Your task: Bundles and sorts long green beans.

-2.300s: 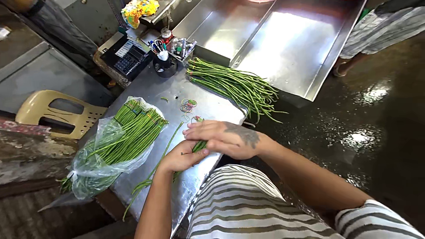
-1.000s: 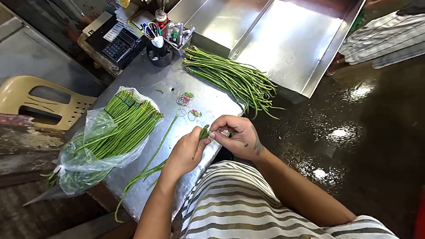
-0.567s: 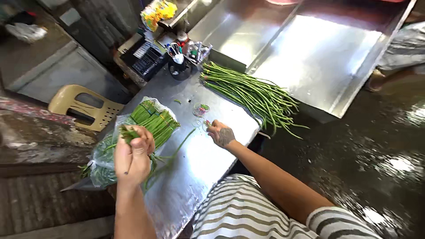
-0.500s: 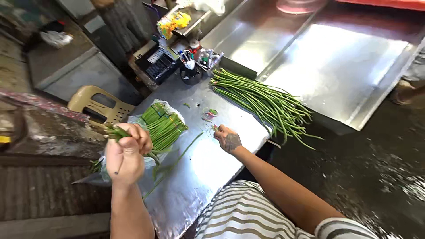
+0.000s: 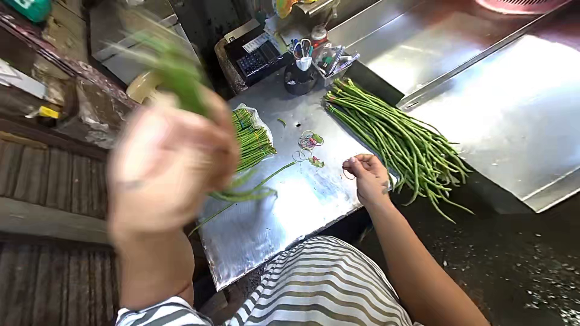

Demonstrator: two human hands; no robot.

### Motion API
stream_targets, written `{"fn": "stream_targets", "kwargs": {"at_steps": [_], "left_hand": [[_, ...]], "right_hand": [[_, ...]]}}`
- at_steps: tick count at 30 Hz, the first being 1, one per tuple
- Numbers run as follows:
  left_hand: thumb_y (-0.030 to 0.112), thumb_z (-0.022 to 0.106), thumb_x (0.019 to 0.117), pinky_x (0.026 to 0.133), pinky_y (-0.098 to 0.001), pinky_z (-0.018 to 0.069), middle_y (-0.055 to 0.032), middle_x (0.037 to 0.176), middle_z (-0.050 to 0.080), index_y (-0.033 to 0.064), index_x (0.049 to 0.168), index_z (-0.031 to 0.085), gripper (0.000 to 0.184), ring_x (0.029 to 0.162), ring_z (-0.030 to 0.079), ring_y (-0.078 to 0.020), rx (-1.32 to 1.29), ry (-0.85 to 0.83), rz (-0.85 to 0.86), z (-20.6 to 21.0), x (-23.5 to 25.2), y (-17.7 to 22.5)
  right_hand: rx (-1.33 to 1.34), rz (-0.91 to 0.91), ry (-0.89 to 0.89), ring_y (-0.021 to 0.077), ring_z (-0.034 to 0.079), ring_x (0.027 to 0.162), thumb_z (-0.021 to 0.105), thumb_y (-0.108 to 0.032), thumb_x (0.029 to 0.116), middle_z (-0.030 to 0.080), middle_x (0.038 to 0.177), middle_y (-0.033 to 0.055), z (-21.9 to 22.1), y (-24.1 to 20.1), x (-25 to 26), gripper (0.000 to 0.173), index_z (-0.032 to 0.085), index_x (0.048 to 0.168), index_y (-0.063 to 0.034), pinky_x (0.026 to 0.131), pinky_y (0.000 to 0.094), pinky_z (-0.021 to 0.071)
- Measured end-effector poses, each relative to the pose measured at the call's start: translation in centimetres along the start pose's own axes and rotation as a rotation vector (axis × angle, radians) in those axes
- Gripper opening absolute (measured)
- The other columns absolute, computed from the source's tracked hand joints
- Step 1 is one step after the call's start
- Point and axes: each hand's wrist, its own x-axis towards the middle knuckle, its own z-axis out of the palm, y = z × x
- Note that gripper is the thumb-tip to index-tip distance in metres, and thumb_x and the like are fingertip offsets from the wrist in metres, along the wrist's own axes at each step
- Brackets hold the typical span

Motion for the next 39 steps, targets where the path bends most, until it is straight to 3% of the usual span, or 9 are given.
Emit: {"fn": "stream_targets", "kwargs": {"at_steps": [5, 10, 13, 16, 21, 27, 30, 35, 39], "left_hand": [[0.037, 0.045, 0.1091, 0.053, -0.0294, 0.0465, -0.0017, 0.071, 0.052, 0.0083, 0.117, 0.058, 0.032, 0.056, 0.051, -0.012, 0.236, -0.344, -0.596, 7.2, 0.5, -13.7], [0.03, 0.029, 0.1096, 0.045, -0.0229, 0.0375, 0.004, 0.07, 0.042, 0.0095, 0.114, 0.05, 0.03, 0.05, 0.039, -0.0071, -0.099, -0.263, -0.738, 11.4, -0.5, -20.8], [0.028, 0.028, 0.1078, 0.045, -0.0218, 0.0381, 0.0044, 0.071, 0.043, 0.0094, 0.114, 0.049, 0.029, 0.051, 0.04, -0.0064, -0.156, -0.333, -0.701, 12.5, -0.7, -21.2], [0.029, 0.029, 0.1082, 0.046, -0.022, 0.038, 0.0044, 0.071, 0.044, 0.0091, 0.112, 0.049, 0.028, 0.051, 0.041, -0.0064, -0.128, -0.41, -0.648, 12.6, -0.7, -21.1], [0.027, 0.033, 0.109, 0.047, -0.0229, 0.0398, 0.0036, 0.072, 0.047, 0.0085, 0.115, 0.051, 0.026, 0.053, 0.044, -0.0071, -0.045, -0.599, -0.572, 12.1, -0.4, -20.5], [0.03, 0.034, 0.1091, 0.046, -0.0183, 0.0398, 0.0045, 0.076, 0.049, 0.011, 0.113, 0.048, 0.024, 0.054, 0.045, -0.0042, -0.536, -0.52, -0.581, 11.0, -0.9, -20.6], [0.032, 0.042, 0.1083, 0.05, -0.0224, 0.0469, 0.0008, 0.08, 0.054, 0.0117, 0.106, 0.055, 0.024, 0.058, 0.053, -0.0085, -1.026, -0.206, -0.543, 11.2, -2.4, -22.2], [0.029, 0.058, 0.104, 0.063, -0.028, 0.0513, -0.0016, 0.09, 0.058, 0.0128, 0.115, 0.056, 0.02, 0.072, 0.058, -0.0126, -1.204, -0.036, -0.312, 13.9, -4.3, -23.2], [0.02, 0.053, 0.1059, 0.061, -0.0238, 0.0492, -0.0011, 0.086, 0.061, 0.0016, 0.118, 0.061, 0.023, 0.068, 0.055, -0.0068, -0.486, -0.168, -0.22, 14.5, -4.0, -21.9]], "right_hand": [[0.355, 0.143, 0.066, 0.0255, 0.072, 0.101, 0.035, 0.005, 0.0969, 0.073, 0.105, 0.0118, -1.8, -3.4, -2.1, 0.024, 0.053, 0.109, -0.0064, 0.089, 0.0437, 0.0592], [0.446, 0.062, 0.078, 0.0254, 0.072, 0.074, 0.038, 0.016, 0.0903, 0.074, 0.101, 0.0122, -2.4, -6.8, -3.8, 0.034, 0.052, 0.105, -0.0107, 0.071, 0.0443, 0.0631], [0.433, -0.013, -0.064, 0.0252, 0.072, 0.068, 0.059, 0.007, 0.0942, 0.074, 0.103, 0.014, -2.9, -7.6, -4.4, 0.022, 0.054, 0.105, -0.0113, 0.068, 0.0428, 0.0645], [0.316, -0.143, -0.231, 0.0307, 0.074, 0.102, 0.085, -0.011, 0.0801, 0.074, 0.11, 0.0168, -2.8, -7.5, -4.8, 0.032, 0.061, 0.102, -0.0086, 0.089, 0.0467, 0.0624], [-0.33, -0.486, -0.579, 0.0202, 0.058, 0.131, 0.084, -0.044, 0.0759, 0.064, 0.135, 0.0107, -1.2, -10.0, -4.4, 0.066, 0.065, 0.123, -0.003, 0.108, 0.0425, 0.0515], [-0.449, -0.347, -0.796, 0.0097, 0.071, 0.08, 0.082, -0.027, 0.0833, 0.072, 0.089, 0.0026, -1.7, -9.2, -5.0, 0.053, 0.055, 0.122, -0.004, 0.077, 0.0298, 0.0612], [-0.174, -0.38, -0.85, 0.0112, 0.074, 0.085, 0.081, -0.037, 0.0871, 0.074, 0.082, -0.0022, -3.3, -8.9, -7.9, 0.043, 0.058, 0.113, -0.0107, 0.108, 0.045, 0.0524], [0.752, -0.19, -0.57, 0.0325, 0.062, 0.128, 0.073, -0.029, 0.0926, 0.072, 0.126, 0.0067, -1.6, -5.1, -9.9, 0.032, 0.067, 0.124, -0.0283, 0.118, 0.0589, 0.0368], [0.551, -0.202, -0.573, 0.0339, 0.051, 0.138, 0.071, -0.043, 0.0916, 0.054, 0.15, 0.016, -0.8, -5.1, -7.7, 0.062, 0.044, 0.143, -0.0216, 0.114, 0.05, 0.0404]]}}
